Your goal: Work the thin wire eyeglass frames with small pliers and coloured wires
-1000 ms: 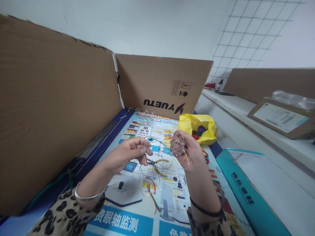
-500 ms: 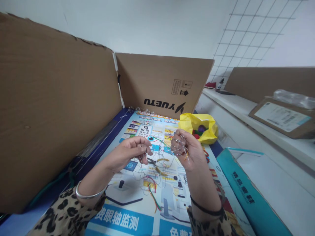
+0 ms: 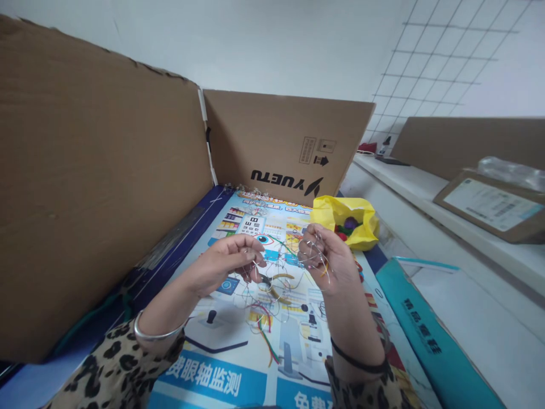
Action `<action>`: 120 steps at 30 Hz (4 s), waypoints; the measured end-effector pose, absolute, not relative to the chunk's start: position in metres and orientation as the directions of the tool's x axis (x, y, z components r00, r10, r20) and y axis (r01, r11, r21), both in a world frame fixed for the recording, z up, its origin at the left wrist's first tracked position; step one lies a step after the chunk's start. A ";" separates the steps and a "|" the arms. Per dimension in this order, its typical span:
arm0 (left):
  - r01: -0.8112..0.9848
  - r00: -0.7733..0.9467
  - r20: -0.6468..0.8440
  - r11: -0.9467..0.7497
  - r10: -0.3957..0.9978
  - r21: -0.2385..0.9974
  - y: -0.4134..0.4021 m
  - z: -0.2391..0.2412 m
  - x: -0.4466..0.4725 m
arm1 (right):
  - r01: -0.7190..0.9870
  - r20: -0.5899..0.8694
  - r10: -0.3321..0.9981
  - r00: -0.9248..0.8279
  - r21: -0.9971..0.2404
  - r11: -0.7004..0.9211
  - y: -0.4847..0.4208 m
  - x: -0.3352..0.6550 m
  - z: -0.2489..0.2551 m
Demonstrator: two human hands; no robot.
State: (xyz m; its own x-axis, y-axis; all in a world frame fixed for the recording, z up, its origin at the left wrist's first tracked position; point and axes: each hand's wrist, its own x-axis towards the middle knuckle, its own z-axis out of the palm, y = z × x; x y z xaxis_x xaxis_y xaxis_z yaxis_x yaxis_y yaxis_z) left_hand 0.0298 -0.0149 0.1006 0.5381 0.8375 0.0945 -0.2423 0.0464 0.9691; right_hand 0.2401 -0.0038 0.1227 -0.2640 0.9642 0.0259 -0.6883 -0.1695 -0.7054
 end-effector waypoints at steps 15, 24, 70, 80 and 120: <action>-0.243 0.521 0.119 0.014 0.845 0.970 -0.015 0.101 0.033 | -0.635 0.035 0.968 -0.248 -0.761 -0.135 -0.003 0.240 0.123; -0.211 0.505 0.102 0.008 0.857 0.977 -0.017 0.107 0.034 | -0.622 0.043 0.969 -0.242 -0.774 -0.121 -0.001 0.244 0.121; 0.107 0.294 0.243 -0.284 0.925 0.953 -0.012 0.087 0.042 | -0.660 0.035 0.956 -0.293 -0.730 -0.175 0.000 0.251 0.119; 0.178 0.254 0.234 -0.283 0.938 0.942 -0.012 0.090 0.042 | -0.649 0.057 0.948 -0.313 -0.741 -0.170 -0.001 0.251 0.118; 0.189 0.165 0.264 -0.293 0.950 0.937 -0.008 0.087 0.041 | -0.631 0.125 0.954 -0.272 -0.771 -0.079 -0.004 0.258 0.123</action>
State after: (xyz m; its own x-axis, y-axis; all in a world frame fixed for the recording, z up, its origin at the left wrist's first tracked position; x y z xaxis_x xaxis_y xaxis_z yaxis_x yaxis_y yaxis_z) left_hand 0.0410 -0.0084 0.0874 0.1655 0.9502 0.2640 0.1894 -0.2933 0.9371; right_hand 0.2575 -0.0037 0.1228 -0.2722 0.9540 0.1254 -0.6314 -0.0787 -0.7715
